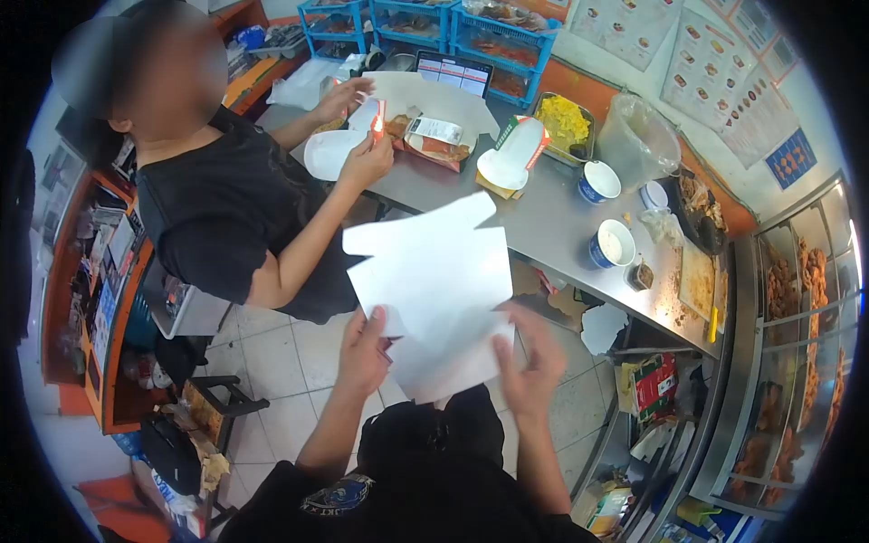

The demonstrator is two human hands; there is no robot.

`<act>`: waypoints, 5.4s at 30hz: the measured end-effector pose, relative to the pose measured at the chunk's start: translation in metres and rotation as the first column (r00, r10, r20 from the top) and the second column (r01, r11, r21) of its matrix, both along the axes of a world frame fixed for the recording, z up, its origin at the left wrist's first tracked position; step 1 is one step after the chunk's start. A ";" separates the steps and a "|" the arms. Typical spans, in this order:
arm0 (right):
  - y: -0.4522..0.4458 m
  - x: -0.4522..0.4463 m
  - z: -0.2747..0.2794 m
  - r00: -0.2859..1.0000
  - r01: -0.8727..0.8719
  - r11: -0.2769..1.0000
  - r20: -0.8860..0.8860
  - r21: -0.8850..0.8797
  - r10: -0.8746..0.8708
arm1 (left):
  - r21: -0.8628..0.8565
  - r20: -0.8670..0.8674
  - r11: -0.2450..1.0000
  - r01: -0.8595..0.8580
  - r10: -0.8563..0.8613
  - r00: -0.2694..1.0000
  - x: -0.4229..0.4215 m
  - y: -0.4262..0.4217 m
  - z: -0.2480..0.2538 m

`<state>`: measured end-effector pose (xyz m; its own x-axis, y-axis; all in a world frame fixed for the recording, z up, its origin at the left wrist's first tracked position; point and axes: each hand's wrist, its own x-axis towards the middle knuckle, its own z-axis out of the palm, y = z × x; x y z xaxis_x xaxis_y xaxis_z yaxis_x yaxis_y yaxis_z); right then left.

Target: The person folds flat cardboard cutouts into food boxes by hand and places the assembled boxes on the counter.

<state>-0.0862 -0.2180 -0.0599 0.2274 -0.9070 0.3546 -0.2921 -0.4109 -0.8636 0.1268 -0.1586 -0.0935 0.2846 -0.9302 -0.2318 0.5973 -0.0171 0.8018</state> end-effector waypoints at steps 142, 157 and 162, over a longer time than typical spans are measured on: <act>0.128 -0.240 0.084 0.916 0.065 0.982 0.400 -0.176 0.011 | -0.534 0.526 0.823 0.195 0.142 0.839 -0.303 0.064 0.096; 0.129 -0.242 0.082 0.965 0.091 0.973 0.261 -0.211 -0.034 | -0.530 0.624 0.789 0.311 0.114 0.773 -0.292 0.054 0.093; 0.132 -0.243 0.086 0.982 0.076 0.986 0.181 -0.148 -0.049 | -0.500 0.667 0.779 0.378 0.068 0.742 -0.283 0.051 0.085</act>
